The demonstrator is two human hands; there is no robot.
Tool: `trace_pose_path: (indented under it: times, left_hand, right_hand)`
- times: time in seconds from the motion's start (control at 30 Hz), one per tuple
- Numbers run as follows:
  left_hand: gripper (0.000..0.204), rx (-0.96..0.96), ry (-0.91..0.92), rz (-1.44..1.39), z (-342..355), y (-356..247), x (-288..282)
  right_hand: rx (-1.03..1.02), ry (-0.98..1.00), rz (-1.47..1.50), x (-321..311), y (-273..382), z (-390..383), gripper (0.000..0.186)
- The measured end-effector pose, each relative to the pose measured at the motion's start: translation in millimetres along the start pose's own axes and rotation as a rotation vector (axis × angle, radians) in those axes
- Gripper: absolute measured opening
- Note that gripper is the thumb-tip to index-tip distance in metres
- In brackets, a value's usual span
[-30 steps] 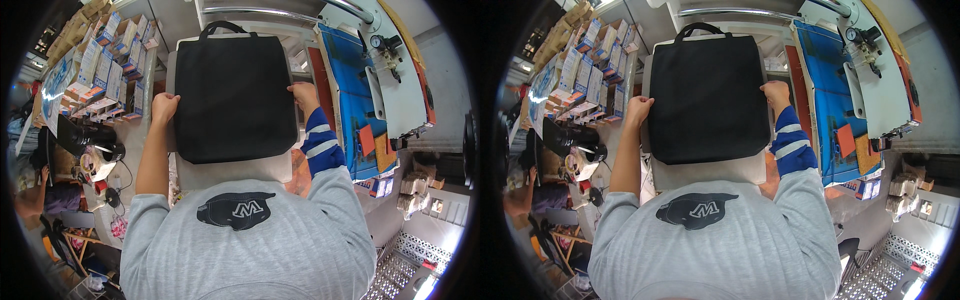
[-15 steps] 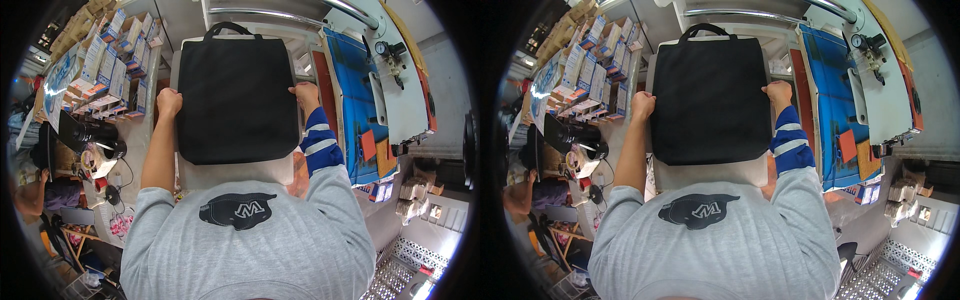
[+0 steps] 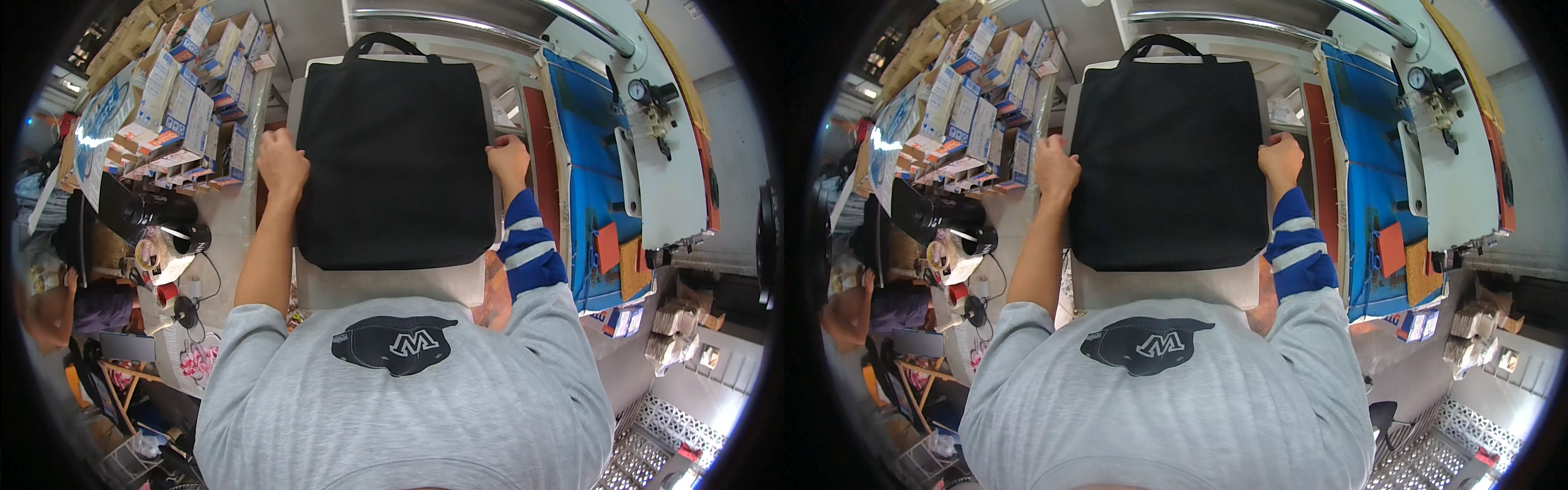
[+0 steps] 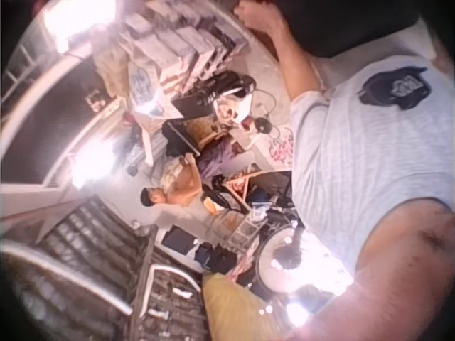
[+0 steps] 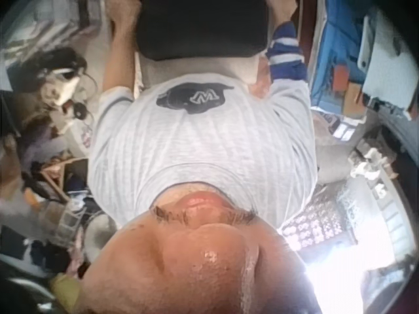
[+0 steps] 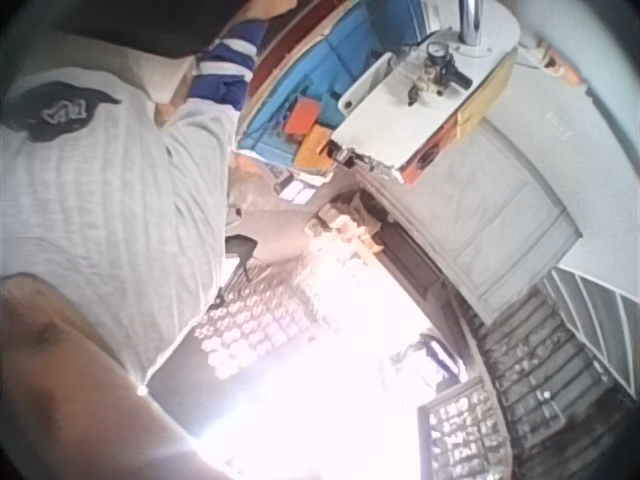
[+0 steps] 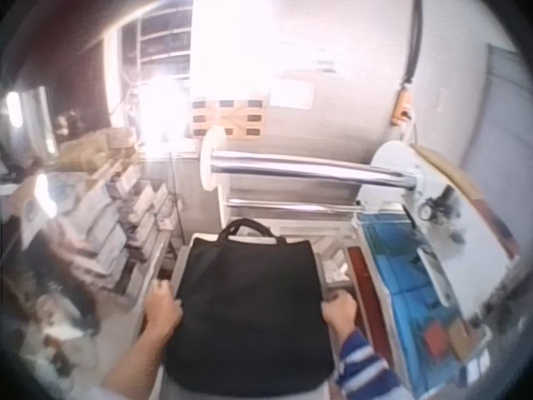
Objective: The person places black tote bags on a heat press machine, operates the controls to apply a graphic, and then uses scissors to trim excess material from the printed design. The finished bags are stacked on a nearby table.
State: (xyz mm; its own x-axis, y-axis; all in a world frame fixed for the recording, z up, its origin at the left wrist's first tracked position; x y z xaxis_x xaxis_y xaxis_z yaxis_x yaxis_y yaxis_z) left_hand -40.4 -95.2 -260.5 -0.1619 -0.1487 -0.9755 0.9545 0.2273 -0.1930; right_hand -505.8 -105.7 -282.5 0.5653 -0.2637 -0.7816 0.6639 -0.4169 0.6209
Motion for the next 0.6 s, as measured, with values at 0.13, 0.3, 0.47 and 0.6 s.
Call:
trace_pose_path:
  times: [0.13, 0.3, 0.47, 0.6]
  left_hand:
    - [0.051, 0.494, -0.169, 0.080, 2.1, -33.9, 27.4]
    - [0.055, 0.449, -0.193, 0.119, -4.6, -12.6, 43.9]
    - [0.050, 0.484, -0.081, -0.020, 42.5, -35.3, 34.7]
    - [0.059, 0.496, -0.219, 0.038, 60.7, -61.6, 53.4]
  right_hand:
    - [-0.716, -0.077, -0.215, 34.3, 50.5, -35.4, 0.072]
    - [-0.418, 0.163, -0.446, 52.1, 25.7, -42.4, 0.094]
    - [-0.439, 0.158, -0.419, 55.7, 58.0, -12.2, 0.091]
    - [-0.574, 0.066, -0.354, 83.6, 71.1, 13.8, 0.090]
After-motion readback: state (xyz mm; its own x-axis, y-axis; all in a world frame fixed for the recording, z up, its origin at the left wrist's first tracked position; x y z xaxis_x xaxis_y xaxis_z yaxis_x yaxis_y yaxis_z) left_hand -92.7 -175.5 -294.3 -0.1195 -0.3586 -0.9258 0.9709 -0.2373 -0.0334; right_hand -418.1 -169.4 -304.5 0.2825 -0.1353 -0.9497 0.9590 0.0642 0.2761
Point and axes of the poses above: each hand's wrist, its own z-axis towards the middle knuckle, its own x-axis out of the palm, y = z × x, the point moved 7 cm from there along z, towards the middle knuckle, and after that the axes turned 9 degrees about z, right-handed, at the moved point
